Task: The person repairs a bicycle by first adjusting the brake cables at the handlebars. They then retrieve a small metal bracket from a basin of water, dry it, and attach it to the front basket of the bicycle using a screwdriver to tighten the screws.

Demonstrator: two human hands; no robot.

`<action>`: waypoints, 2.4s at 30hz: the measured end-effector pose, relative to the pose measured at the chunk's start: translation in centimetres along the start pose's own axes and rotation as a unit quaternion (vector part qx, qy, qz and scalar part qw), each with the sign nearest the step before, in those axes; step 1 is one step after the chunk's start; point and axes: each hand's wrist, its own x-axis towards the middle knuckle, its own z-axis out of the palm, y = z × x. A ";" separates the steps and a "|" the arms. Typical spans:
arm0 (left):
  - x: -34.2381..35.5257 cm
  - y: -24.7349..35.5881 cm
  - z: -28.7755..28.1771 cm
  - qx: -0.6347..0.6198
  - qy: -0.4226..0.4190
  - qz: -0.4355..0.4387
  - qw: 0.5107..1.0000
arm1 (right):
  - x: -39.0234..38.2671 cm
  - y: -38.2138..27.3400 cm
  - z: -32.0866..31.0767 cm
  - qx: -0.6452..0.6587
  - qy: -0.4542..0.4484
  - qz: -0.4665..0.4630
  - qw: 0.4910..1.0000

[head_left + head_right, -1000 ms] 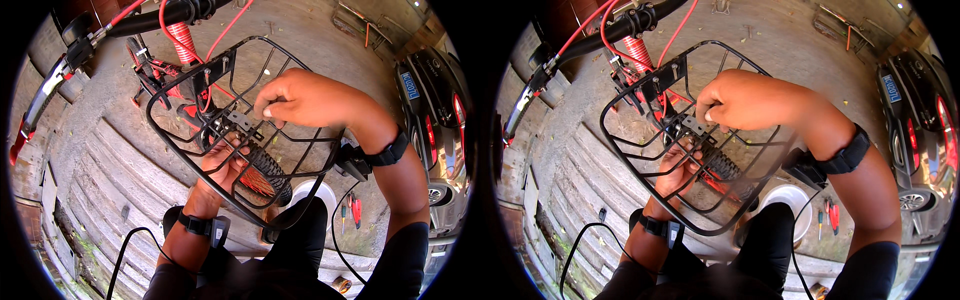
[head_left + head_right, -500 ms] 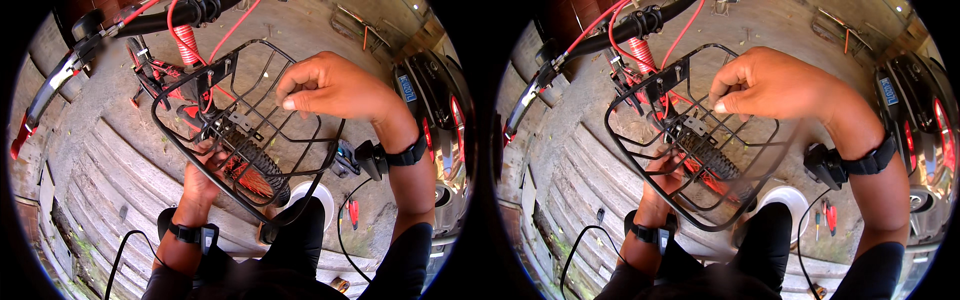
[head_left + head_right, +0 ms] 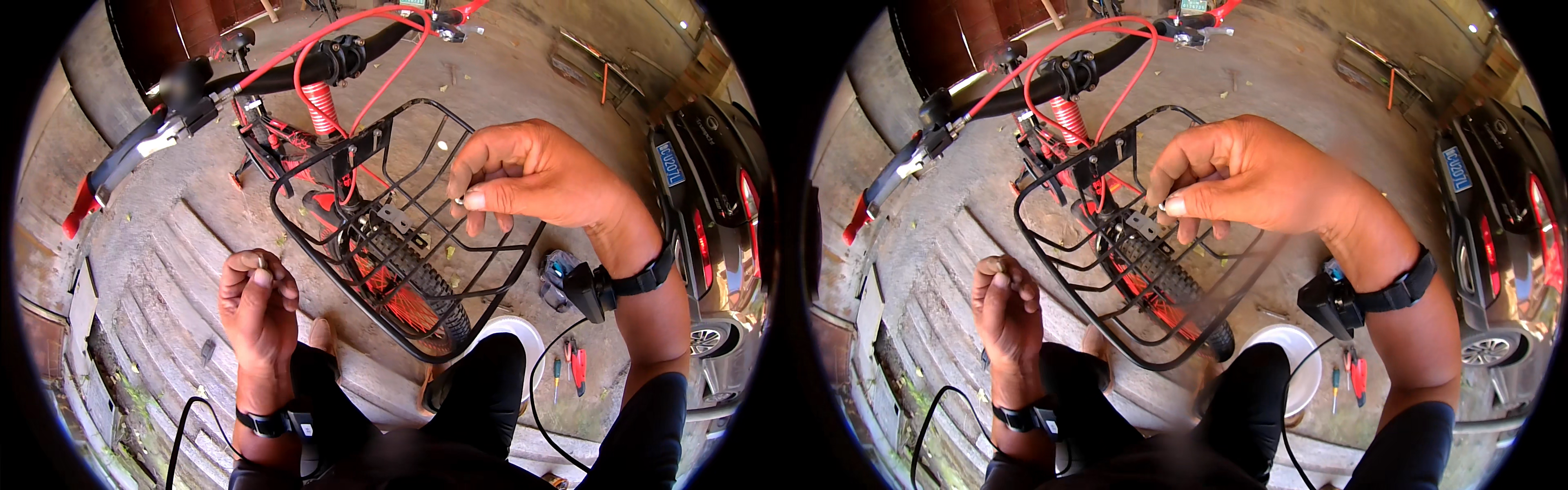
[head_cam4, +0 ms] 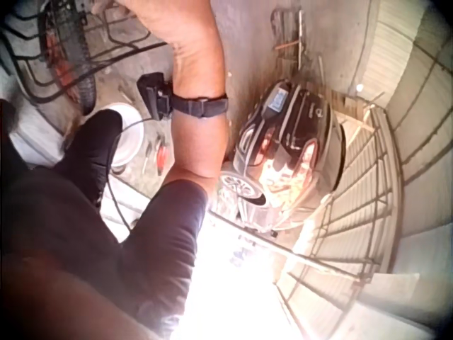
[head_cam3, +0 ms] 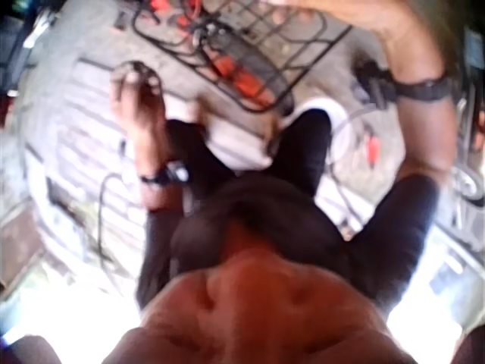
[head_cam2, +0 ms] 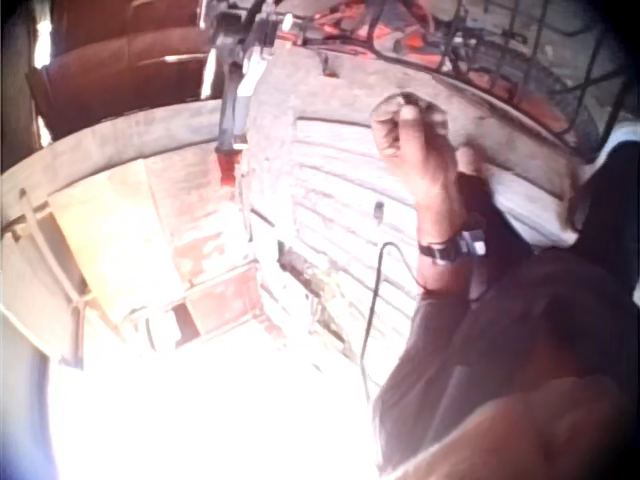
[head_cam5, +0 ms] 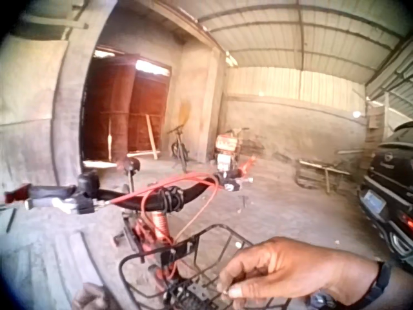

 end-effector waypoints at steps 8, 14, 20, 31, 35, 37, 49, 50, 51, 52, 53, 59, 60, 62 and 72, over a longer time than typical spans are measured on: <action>0.9 3.6 9.1 0.269 -0.235 0.075 0.931 | -0.2 -1.5 1.9 0.049 0.004 -0.035 0.998; 1.3 3.2 10.8 0.344 -0.264 0.194 0.880 | -0.6 -1.9 3.4 0.021 0.025 -0.058 0.998; 0.7 3.1 11.0 0.316 -0.250 0.166 0.900 | -1.1 -2.1 3.9 0.010 0.045 -0.091 0.995; 0.0 3.1 11.4 0.396 -0.190 0.180 0.880 | -1.4 -1.7 5.5 0.032 0.074 -0.135 0.988; -0.2 2.9 11.6 0.395 -0.173 0.204 0.879 | -1.5 -1.6 5.8 0.057 0.071 -0.128 0.988; -0.2 2.8 11.5 0.386 -0.175 0.218 0.879 | -1.5 -1.6 5.9 0.067 0.074 -0.131 0.986; 0.3 2.4 11.0 0.409 -0.171 0.290 0.848 | -1.2 -0.8 6.2 0.116 0.064 -0.130 0.983; 0.4 2.5 11.0 0.412 -0.170 0.299 0.844 | -1.1 -0.8 6.2 0.118 0.067 -0.134 0.982; 0.5 2.5 11.1 0.417 -0.164 0.314 0.837 | -1.1 -0.8 6.3 0.120 0.070 -0.136 0.981; 0.5 2.6 11.2 0.422 -0.159 0.328 0.830 | -1.1 -0.8 6.3 0.123 0.072 -0.139 0.980; 0.6 2.6 11.3 0.427 -0.153 0.342 0.823 | -0.9 -0.8 6.3 0.132 0.068 -0.141 0.979; 1.1 2.4 11.7 0.431 -0.132 0.359 0.817 | -0.5 -0.1 6.5 0.215 0.071 -0.132 0.965; 1.2 2.4 11.3 0.415 -0.122 0.347 0.832 | -0.3 -0.1 6.5 0.218 0.072 -0.126 0.965; 1.5 2.1 10.3 0.383 -0.101 0.324 0.859 | 0.0 -0.3 6.1 0.226 0.076 -0.108 0.965; 0.5 2.0 3.6 0.302 0.006 0.171 0.938 | 3.8 0.1 0.9 -0.222 -0.033 0.052 0.973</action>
